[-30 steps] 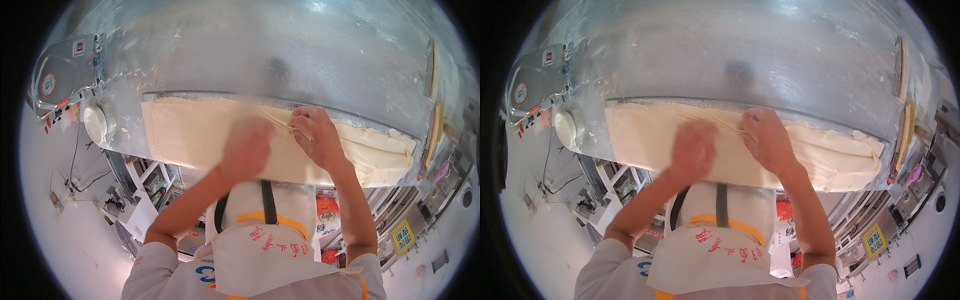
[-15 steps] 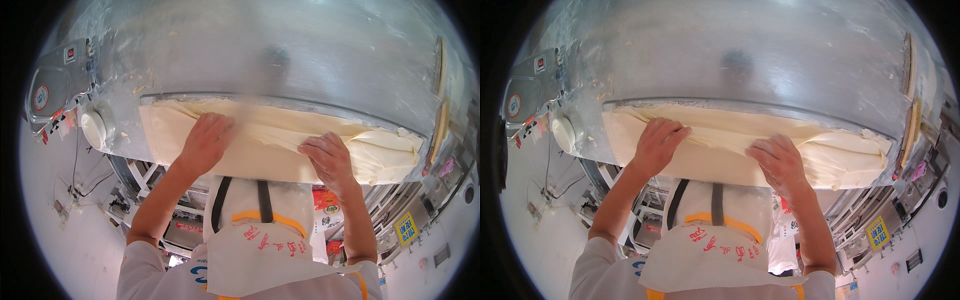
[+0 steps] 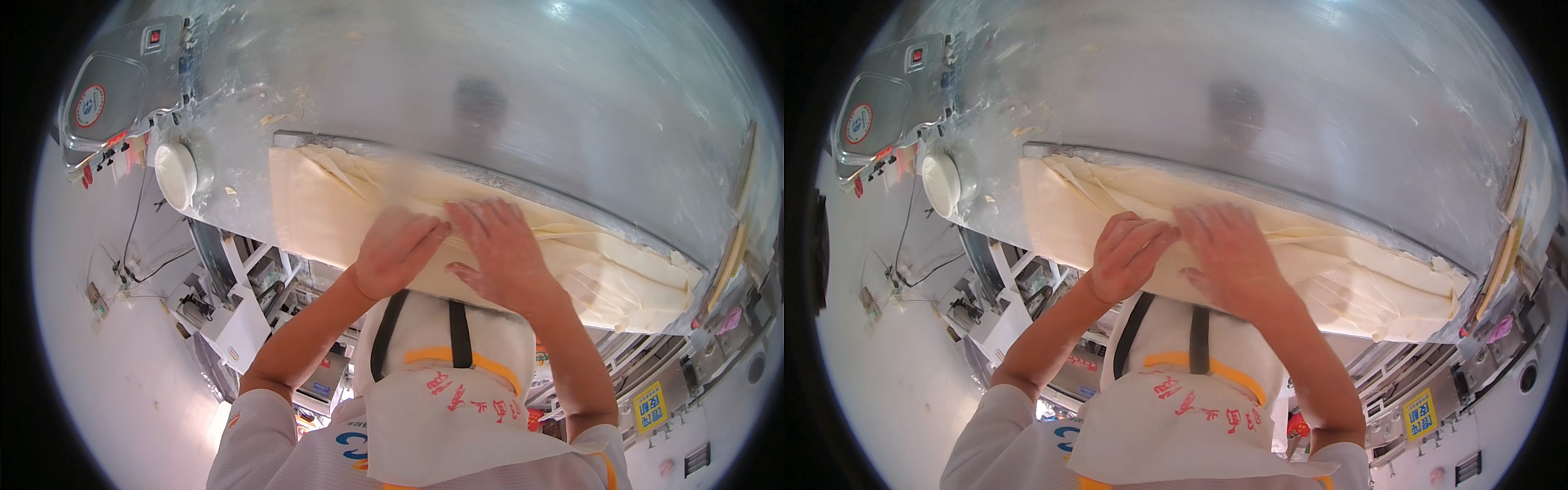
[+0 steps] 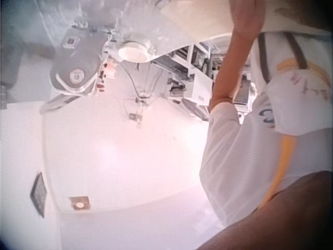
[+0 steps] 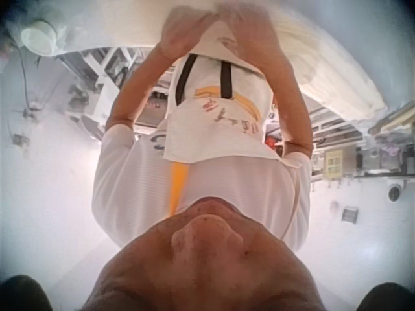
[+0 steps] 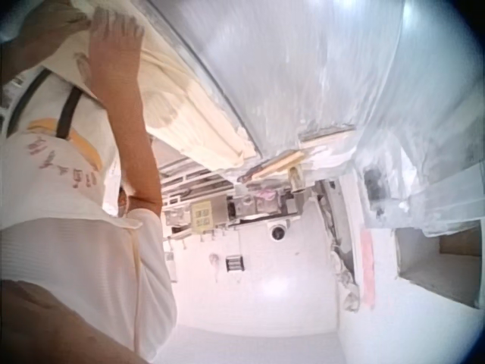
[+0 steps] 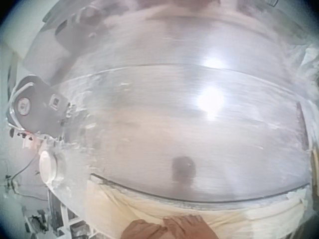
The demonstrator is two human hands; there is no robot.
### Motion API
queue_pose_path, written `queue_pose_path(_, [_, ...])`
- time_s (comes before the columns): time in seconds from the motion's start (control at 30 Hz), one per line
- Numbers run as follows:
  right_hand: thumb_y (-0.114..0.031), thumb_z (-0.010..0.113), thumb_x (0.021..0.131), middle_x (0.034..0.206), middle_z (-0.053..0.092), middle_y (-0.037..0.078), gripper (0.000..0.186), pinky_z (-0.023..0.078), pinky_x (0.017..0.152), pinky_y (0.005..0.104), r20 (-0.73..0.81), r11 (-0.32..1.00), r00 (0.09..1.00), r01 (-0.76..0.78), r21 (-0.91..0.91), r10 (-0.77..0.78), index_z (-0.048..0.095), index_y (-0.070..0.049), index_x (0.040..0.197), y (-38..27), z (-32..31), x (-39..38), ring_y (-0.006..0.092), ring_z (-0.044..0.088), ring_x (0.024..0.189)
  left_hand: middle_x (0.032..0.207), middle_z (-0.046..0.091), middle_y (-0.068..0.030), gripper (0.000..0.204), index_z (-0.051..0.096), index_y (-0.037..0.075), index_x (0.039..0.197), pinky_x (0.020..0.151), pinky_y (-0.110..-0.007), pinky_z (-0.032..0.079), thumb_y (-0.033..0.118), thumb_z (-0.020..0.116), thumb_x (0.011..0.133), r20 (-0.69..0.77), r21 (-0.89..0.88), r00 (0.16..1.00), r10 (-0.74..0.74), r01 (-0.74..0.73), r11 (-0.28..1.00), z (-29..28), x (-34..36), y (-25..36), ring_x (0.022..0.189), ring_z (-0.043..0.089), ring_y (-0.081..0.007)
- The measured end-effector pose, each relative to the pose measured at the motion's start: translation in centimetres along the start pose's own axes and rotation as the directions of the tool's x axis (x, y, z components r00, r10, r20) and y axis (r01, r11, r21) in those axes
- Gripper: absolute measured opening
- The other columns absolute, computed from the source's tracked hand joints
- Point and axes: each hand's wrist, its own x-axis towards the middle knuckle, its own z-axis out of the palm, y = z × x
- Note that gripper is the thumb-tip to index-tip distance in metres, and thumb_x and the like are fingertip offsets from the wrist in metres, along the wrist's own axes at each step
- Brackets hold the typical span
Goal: The person picks up a long sheet of dough from a mechanical roller, places it on a metal counter, and proceeds to fold and crimp sections of the dough by hand along its length.
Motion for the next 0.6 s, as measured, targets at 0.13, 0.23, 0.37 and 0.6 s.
queue_pose_path(0.13, [-0.008,0.080,0.084,0.111,0.063,0.011,0.051,0.051,0.097,0.0476,-0.142,0.987,0.990,-0.038,-0.158,0.016,0.067,-0.005,0.133,-0.7,3.0,1.7,0.0335,0.061,0.107,0.117,0.075,-0.0117,0.044,0.079,0.001,0.121,0.095,-0.048,0.057,0.004,0.080,0.077,0.070,-0.006,0.997,-0.011,0.012,1.000,-0.8,-0.2,-0.9,0.104,0.071,-0.0305])
queue_pose_path(0.23, [-0.002,0.075,0.084,0.103,0.061,0.010,0.043,0.052,0.091,0.0458,-0.203,0.992,0.979,-0.005,-0.129,-0.021,0.072,-0.005,0.127,-1.0,3.0,1.7,0.0324,0.061,0.099,0.121,0.073,-0.0112,0.057,0.075,0.003,0.130,0.106,-0.052,0.053,0.010,0.083,0.074,0.195,0.107,0.974,-0.114,0.094,0.990,-1.9,0.6,-2.8,0.112,0.068,-0.0316])
queue_pose_path(0.37, [-0.002,0.074,0.083,0.103,0.061,0.010,0.046,0.053,0.091,0.0450,-0.146,0.989,0.987,0.039,-0.141,-0.060,0.074,-0.006,0.129,-1.6,2.5,0.9,0.0318,0.061,0.099,0.113,0.069,-0.0087,0.055,0.073,0.005,0.129,0.114,-0.053,0.049,0.012,0.086,0.076,0.321,0.092,0.947,-0.026,-0.004,0.996,-4.7,1.2,-6.6,0.111,0.067,-0.0288])
queue_pose_path(0.6, [-0.003,0.072,0.086,0.102,0.060,0.009,0.043,0.052,0.091,0.0440,-0.127,0.967,0.974,0.159,-0.198,-0.186,0.074,-0.006,0.130,-1.5,2.3,-0.3,0.0294,0.060,0.099,0.109,0.066,-0.0068,0.039,0.072,0.008,0.113,0.113,-0.052,0.050,0.007,0.085,0.076,0.401,0.259,0.916,-0.013,-0.100,0.961,-8.9,-1.6,-8.6,0.110,0.066,-0.0278])
